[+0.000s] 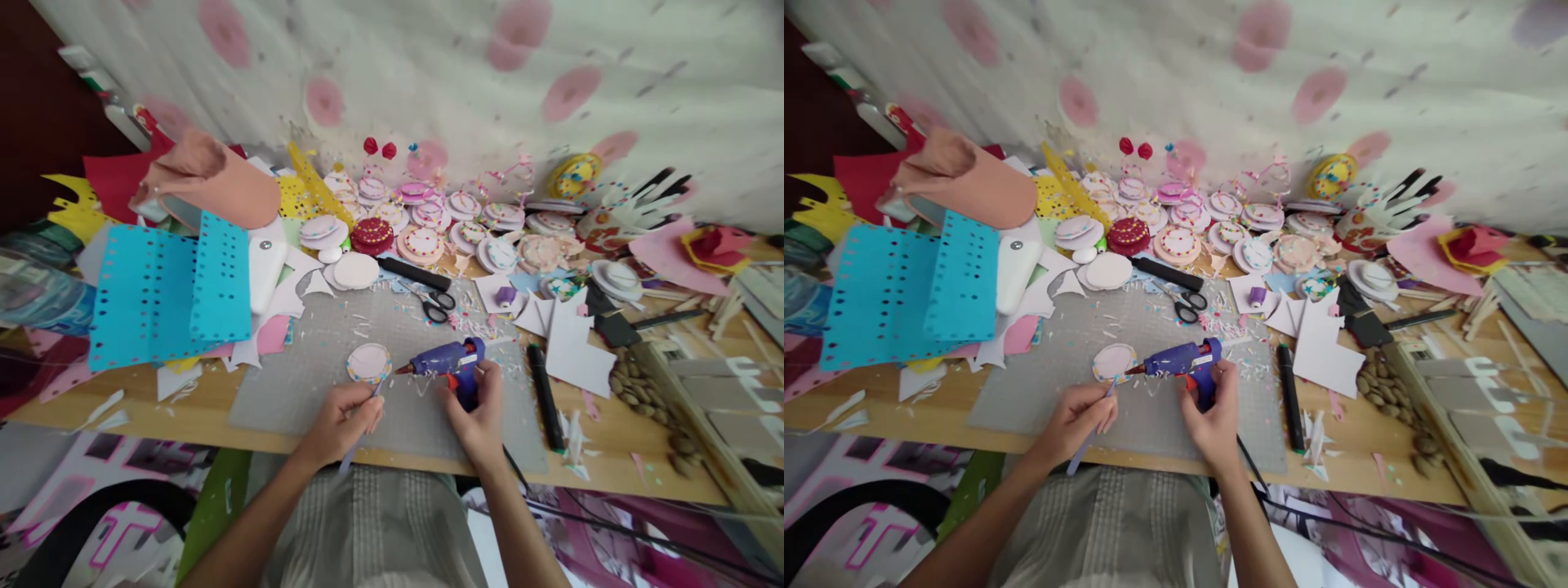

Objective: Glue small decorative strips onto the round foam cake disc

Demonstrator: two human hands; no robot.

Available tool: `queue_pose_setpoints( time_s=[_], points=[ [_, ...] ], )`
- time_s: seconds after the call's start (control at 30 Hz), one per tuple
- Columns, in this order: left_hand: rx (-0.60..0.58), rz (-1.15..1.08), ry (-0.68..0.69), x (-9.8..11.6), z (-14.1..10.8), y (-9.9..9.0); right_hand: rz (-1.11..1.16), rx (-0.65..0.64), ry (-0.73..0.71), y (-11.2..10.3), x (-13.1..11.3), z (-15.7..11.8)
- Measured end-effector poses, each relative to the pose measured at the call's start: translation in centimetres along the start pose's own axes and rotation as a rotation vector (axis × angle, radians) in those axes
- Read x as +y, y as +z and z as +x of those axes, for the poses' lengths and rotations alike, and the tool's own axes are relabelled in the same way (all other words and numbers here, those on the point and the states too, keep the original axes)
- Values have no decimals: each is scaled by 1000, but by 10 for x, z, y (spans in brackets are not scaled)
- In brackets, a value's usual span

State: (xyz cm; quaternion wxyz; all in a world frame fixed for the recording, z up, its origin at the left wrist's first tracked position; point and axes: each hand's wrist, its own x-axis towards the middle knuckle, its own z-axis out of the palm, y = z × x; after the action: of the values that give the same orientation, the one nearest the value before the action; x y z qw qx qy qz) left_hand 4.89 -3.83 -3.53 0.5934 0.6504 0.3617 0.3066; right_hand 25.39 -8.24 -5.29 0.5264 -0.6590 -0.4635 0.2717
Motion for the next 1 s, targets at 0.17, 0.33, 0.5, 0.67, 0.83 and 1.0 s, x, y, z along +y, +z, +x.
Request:
queue_pose_setpoints(
  time_s=[0.17, 0.33, 0.5, 0.67, 0.83, 1.0],
  points=[
    [-15, -11, 9, -1, 0, -1, -10, -22, -11, 1, -2, 0],
    [-29, -15, 9, -1, 1, -2, -39, -12, -25, 1, -3, 0],
    [-45, -30, 18, -4, 2, -3, -34, -9, -33, 2, -2, 1],
    [-43, -35, 24, -6, 3, -3, -30, -7, -71, 2, -1, 2],
    [-43, -35, 27, -3, 4, -3, -39, -15, -88, 2, 1, 2],
    [-48, -48, 33, -4, 4, -2, -46, -12, -86, 2, 2, 2]
  ],
)
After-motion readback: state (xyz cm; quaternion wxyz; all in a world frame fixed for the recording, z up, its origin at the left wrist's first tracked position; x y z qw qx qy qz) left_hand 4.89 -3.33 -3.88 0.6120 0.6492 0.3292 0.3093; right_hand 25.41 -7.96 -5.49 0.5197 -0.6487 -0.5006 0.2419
